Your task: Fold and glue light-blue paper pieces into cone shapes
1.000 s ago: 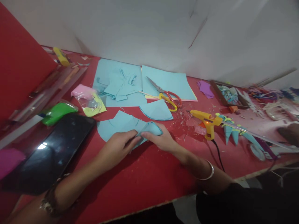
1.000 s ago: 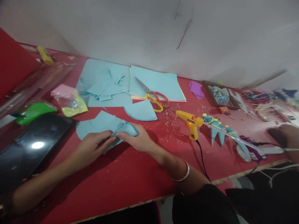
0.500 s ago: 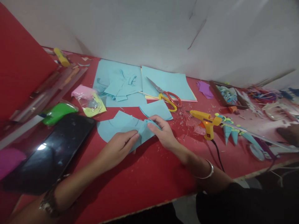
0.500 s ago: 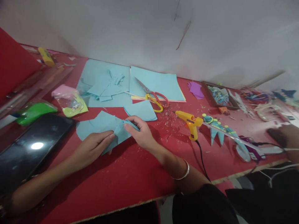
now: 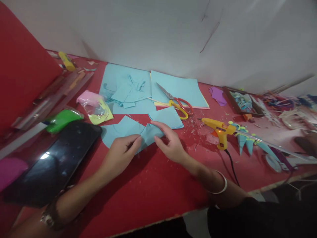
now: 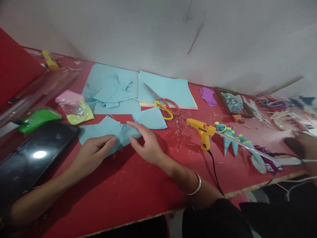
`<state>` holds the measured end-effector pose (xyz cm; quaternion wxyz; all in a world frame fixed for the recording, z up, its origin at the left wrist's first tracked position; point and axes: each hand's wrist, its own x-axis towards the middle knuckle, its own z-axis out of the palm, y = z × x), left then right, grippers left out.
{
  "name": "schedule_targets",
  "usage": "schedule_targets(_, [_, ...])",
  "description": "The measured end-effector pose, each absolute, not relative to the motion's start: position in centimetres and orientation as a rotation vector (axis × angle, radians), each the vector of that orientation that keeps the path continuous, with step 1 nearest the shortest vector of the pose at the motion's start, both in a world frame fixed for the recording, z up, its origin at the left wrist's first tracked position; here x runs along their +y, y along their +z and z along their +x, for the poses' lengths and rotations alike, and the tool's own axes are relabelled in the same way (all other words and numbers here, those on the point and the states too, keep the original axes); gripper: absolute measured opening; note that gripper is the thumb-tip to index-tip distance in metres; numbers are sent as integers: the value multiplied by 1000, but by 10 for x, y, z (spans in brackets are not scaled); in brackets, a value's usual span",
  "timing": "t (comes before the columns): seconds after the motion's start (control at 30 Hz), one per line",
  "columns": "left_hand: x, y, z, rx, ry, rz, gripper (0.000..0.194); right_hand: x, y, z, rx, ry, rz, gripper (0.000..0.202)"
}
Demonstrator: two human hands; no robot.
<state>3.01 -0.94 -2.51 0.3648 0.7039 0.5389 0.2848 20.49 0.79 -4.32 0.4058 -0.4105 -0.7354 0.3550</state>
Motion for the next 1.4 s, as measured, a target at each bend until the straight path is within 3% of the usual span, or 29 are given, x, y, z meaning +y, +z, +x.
schedule_targets(0.3, [-10, -24, 29, 1406, 762, 1822, 36, 7, -40, 205, -1975, 724, -949, 43])
schedule_targets(0.53, [-10, -19, 30, 1397, 812, 1689, 36, 6, -39, 204, -1922, 689, -984, 24])
schedule_targets(0.73, [-8, -22, 30, 1405, 783, 1731, 36, 7, -42, 204, -1857, 662, -909, 19])
schedule_targets(1.17, [-9, -36, 30, 1322, 655, 1911, 32, 5, -46, 201, -1742, 945, -1022, 16])
schedule_targets(1.3, [-11, -35, 32, 1289, 621, 1749, 17, 6, -47, 201, -1709, 1039, -1071, 9])
schedule_targets(1.4, [-13, -35, 33, 1246, 583, 1562, 46, 6, -46, 201, -1714, 1030, -1093, 11])
